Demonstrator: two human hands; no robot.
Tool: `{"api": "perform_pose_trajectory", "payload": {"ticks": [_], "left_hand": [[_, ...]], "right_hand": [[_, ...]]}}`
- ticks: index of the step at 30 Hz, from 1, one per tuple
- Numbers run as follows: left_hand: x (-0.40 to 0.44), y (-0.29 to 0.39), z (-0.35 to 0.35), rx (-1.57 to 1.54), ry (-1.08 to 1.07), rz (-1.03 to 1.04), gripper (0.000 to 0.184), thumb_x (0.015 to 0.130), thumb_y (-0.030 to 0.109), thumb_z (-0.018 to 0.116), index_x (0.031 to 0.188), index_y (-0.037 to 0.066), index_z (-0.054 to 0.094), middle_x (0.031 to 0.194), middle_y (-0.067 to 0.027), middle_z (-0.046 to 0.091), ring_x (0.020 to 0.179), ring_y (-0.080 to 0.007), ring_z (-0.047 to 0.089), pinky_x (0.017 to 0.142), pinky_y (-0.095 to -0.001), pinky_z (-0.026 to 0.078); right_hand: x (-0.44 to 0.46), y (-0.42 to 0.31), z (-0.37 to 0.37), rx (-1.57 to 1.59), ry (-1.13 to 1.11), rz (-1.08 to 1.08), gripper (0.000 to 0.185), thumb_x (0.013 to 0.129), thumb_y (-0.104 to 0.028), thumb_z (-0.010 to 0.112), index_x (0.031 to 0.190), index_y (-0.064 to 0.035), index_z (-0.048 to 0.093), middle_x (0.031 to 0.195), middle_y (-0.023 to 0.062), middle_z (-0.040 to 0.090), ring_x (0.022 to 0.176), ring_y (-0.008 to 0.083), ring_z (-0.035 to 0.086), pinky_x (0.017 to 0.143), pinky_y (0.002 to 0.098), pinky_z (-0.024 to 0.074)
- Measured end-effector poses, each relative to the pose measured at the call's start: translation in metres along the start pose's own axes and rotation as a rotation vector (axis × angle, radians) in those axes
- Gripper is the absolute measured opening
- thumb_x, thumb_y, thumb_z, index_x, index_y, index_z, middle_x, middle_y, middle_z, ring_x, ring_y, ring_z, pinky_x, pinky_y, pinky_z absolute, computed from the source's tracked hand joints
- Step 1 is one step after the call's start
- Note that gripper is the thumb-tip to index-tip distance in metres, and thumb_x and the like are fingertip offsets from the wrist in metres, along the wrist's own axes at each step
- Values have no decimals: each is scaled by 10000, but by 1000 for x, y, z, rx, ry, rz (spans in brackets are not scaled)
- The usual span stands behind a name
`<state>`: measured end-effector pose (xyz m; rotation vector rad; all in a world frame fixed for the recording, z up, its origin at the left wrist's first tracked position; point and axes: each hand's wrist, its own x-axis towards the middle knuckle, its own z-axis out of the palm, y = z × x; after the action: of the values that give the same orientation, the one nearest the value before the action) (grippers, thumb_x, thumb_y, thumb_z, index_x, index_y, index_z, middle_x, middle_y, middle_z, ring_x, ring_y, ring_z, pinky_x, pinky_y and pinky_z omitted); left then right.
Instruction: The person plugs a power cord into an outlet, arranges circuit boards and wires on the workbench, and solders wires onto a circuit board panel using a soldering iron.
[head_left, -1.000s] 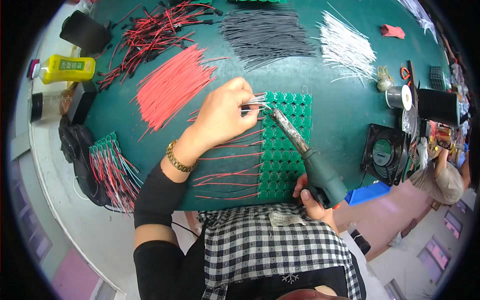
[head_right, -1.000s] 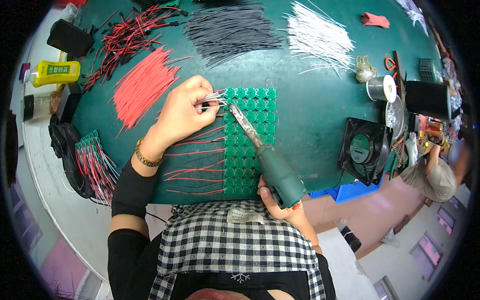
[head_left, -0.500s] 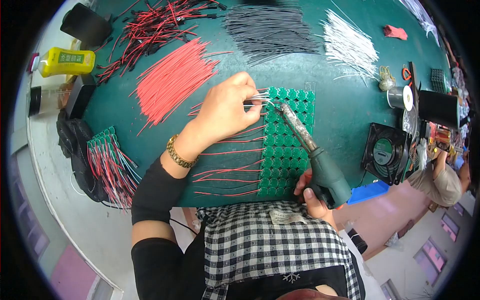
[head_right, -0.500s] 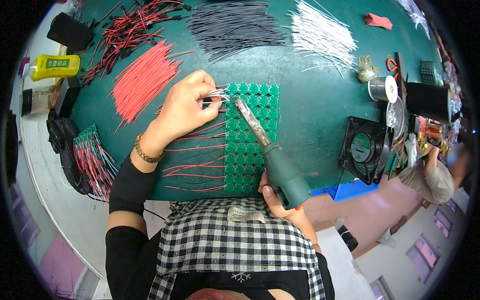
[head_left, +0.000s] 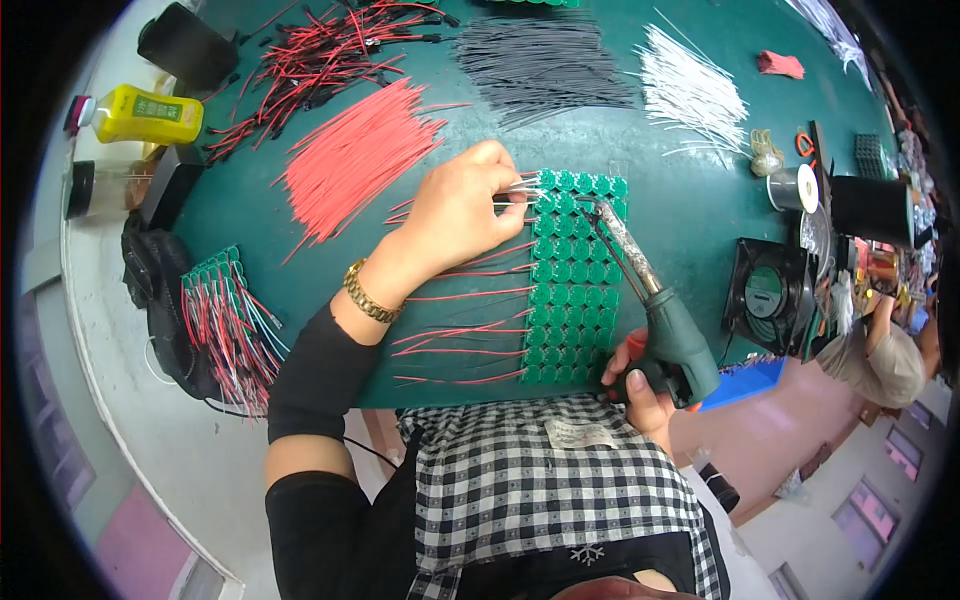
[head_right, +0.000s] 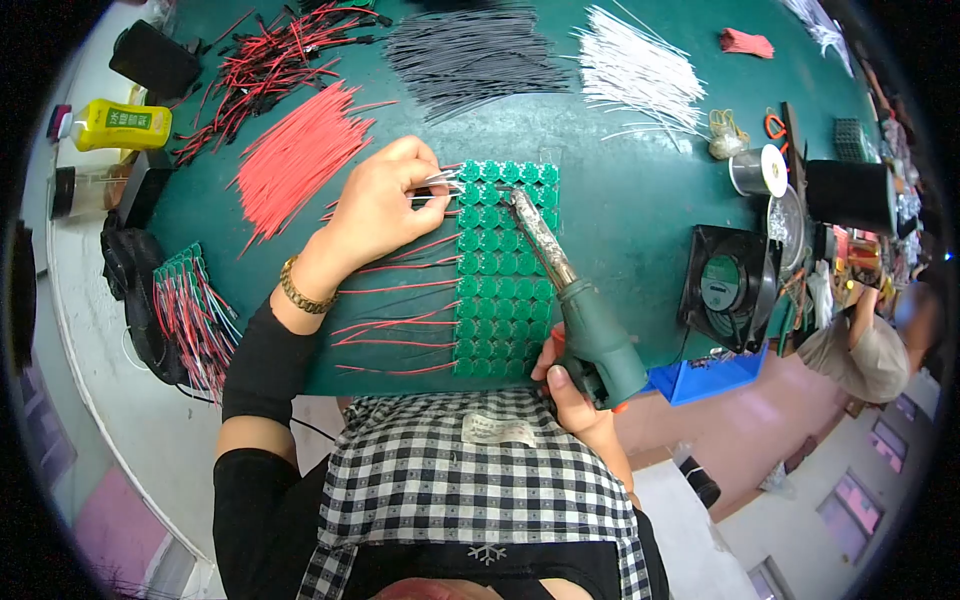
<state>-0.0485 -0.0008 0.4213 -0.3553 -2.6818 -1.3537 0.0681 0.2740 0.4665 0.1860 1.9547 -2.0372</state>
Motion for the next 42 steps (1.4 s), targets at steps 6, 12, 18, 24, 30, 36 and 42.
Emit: {"api": "perform_pose_trajectory", "payload": {"ticks": [6,12,18,24,30,36,42], "left_hand": [[1,-6,-10,-28,-30,152,94,834,104,650,845,11,657,841,-75,592,734,-211,584,641,-329,474],[-3,26,-47,-200,21,-56,117,905,62,577,962,4,661,784,-89,599,678,-156,588,618,-287,469],[-23,23,1,-106,15,-192,102,822,91,665,898,22,661,737,-77,650,582,-100,554,540,-264,446],[-27,12,14,-29,118,-91,94,757,84,678,833,28,669,692,-56,633,528,-110,528,494,-253,421],[-28,14,12,-33,95,-93,77,731,75,682,792,29,668,693,-53,634,520,-109,529,480,-255,416],[-27,14,14,-36,117,-73,71,722,87,680,763,36,654,681,-61,629,532,-152,565,491,-287,438],[-27,15,12,-31,94,-92,68,723,105,674,742,48,643,668,-62,624,555,-190,603,505,-315,464]], "right_hand": [[-9,6,-5,48,28,-43,555,768,-225,688,1226,5,475,821,115,562,679,196,565,621,309,486],[-20,11,-15,43,-84,-51,449,828,-137,643,1237,-23,496,861,89,575,726,161,550,643,301,472],[-15,18,-9,53,-148,-55,416,849,-126,636,1228,-18,503,861,86,578,718,163,555,650,310,478],[-10,19,-4,57,-129,-21,383,852,-120,633,1195,-10,503,850,76,586,717,159,574,647,309,489],[-7,8,2,-122,-156,-20,390,841,-189,628,1171,-24,504,837,89,571,680,160,563,587,281,462],[-6,17,-7,-263,-193,-60,358,847,-212,635,1141,-47,515,829,84,579,661,142,562,558,265,444],[-8,27,-12,-370,-230,-130,349,847,-207,640,1133,-51,514,856,90,572,670,152,563,568,286,461]]}}
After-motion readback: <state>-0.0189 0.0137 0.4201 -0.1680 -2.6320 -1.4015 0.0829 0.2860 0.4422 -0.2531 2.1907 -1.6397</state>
